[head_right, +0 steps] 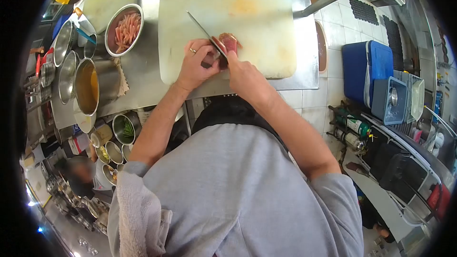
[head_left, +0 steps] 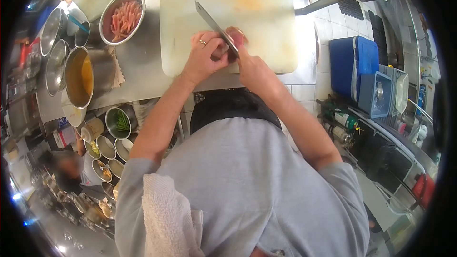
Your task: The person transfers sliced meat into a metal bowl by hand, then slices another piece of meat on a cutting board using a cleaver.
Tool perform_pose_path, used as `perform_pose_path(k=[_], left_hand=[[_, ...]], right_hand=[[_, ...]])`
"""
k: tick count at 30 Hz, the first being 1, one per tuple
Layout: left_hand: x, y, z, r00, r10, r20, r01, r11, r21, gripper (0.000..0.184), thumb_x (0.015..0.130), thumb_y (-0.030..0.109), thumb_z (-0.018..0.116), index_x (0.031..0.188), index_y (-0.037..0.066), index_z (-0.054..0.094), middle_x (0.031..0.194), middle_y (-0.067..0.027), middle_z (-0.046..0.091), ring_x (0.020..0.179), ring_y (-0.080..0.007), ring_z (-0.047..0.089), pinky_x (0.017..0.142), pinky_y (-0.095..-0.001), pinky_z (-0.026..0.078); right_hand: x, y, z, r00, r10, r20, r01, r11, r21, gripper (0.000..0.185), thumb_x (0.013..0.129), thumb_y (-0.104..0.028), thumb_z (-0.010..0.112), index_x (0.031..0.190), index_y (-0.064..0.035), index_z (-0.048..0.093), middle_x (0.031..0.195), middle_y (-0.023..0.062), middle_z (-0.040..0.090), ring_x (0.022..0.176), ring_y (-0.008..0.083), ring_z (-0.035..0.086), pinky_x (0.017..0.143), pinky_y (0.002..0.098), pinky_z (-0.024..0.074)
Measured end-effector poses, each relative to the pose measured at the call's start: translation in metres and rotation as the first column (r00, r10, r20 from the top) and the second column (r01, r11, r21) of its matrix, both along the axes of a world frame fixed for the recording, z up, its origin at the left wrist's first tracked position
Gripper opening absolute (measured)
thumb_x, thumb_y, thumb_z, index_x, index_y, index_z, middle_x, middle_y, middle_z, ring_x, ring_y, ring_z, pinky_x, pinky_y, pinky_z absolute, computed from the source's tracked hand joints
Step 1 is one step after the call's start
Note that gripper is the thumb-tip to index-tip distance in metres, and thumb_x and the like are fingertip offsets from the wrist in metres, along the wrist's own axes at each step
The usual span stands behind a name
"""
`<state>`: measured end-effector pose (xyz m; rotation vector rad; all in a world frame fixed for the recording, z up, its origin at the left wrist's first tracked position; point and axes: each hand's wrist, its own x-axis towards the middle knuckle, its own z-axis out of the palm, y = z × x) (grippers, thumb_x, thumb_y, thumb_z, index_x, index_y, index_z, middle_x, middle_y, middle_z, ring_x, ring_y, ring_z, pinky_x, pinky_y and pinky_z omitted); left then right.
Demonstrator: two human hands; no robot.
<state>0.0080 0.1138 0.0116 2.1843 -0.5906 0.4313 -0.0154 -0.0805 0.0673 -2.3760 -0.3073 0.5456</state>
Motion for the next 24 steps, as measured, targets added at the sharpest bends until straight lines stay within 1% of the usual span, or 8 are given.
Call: perform_pose_path(k=[3,6,9,12,15,18,20,24], left_hand=[[0.000,0.000,0.003,1.000,0.000,0.014,0.000,1.000,-0.005,0.031,0.069,0.010,0.076,0.097,0.008,0.063,0.107,-0.0078,0.063,0.105,-0.0314,0.058,0.096,-0.0440,0.043],[-0.004,0.003,0.002,1.000,-0.021,0.004,0.022,0.999,-0.039,0.029,0.070,0.009,0.075,0.097,0.008,0.063,0.108,-0.0082,0.063,0.106,-0.0315,0.056,0.095,-0.0432,0.044],[0.000,0.008,0.005,0.998,-0.058,-0.017,0.057,0.996,-0.065,0.029,0.072,0.007,0.075,0.098,0.008,0.063,0.109,-0.0089,0.062,0.107,-0.0317,0.055,0.093,-0.0416,0.046],[-0.004,0.009,0.004,0.997,-0.054,-0.060,0.050,0.996,-0.070,0.031,0.072,0.007,0.075,0.102,0.007,0.064,0.111,-0.0094,0.061,0.108,-0.0325,0.054,0.095,-0.0416,0.047],[-0.004,0.009,0.004,0.994,-0.050,-0.095,0.045,0.997,-0.059,0.034,0.073,0.009,0.076,0.105,0.007,0.065,0.115,-0.0096,0.060,0.111,-0.0340,0.053,0.098,-0.0437,0.046],[-0.004,0.009,0.004,0.995,-0.053,-0.082,0.050,0.998,-0.042,0.037,0.072,0.008,0.076,0.107,0.007,0.065,0.116,-0.0098,0.060,0.112,-0.0341,0.053,0.097,-0.0436,0.048],[-0.004,0.009,0.006,0.997,-0.037,-0.063,0.036,0.999,-0.015,0.036,0.072,0.006,0.075,0.106,0.006,0.065,0.117,-0.0099,0.061,0.111,-0.0338,0.054,0.096,-0.0424,0.048],[-0.003,0.008,0.006,0.997,-0.043,-0.057,0.041,0.999,-0.030,0.036,0.071,0.007,0.075,0.106,0.006,0.065,0.118,-0.0098,0.061,0.112,-0.0339,0.054,0.097,-0.0435,0.048]], right_hand=[[-0.039,-0.025,0.016,0.999,0.004,-0.053,-0.013,0.988,-0.153,0.024,0.090,0.002,0.051,0.112,0.0049,0.042,0.073,0.0346,0.061,0.074,0.0537,0.062,0.066,0.0640,0.0441],[-0.046,-0.044,0.017,1.000,-0.018,-0.014,0.017,0.999,-0.049,0.020,0.095,-0.004,0.051,0.112,0.0036,0.042,0.073,0.0345,0.061,0.075,0.0542,0.061,0.065,0.0633,0.0430],[-0.016,-0.051,0.029,0.999,0.037,0.030,-0.036,0.999,-0.018,0.020,0.099,-0.010,0.052,0.111,0.0017,0.042,0.071,0.0336,0.060,0.074,0.0539,0.060,0.064,0.0624,0.0428],[-0.020,-0.040,0.054,0.995,0.026,0.097,-0.014,0.992,-0.123,0.019,0.098,-0.009,0.053,0.109,0.0019,0.042,0.067,0.0314,0.060,0.071,0.0517,0.061,0.062,0.0604,0.0445],[-0.028,-0.030,0.073,0.998,0.037,0.052,-0.029,0.990,-0.135,0.016,0.098,-0.007,0.052,0.107,0.0019,0.041,0.065,0.0299,0.059,0.068,0.0494,0.062,0.060,0.0587,0.0459],[-0.044,-0.031,0.070,0.994,0.081,0.074,-0.072,0.992,-0.107,0.014,0.098,-0.005,0.050,0.105,0.0018,0.040,0.064,0.0293,0.059,0.066,0.0488,0.061,0.059,0.0580,0.0467],[-0.051,-0.034,0.074,0.998,0.067,0.019,-0.065,0.991,-0.115,0.015,0.098,-0.005,0.050,0.106,0.0017,0.039,0.064,0.0292,0.059,0.065,0.0489,0.061,0.059,0.0582,0.0464],[-0.061,-0.038,0.091,0.996,0.071,-0.050,-0.078,0.981,-0.178,0.016,0.098,-0.006,0.050,0.106,0.0016,0.038,0.063,0.0289,0.058,0.064,0.0490,0.060,0.059,0.0585,0.0459]])
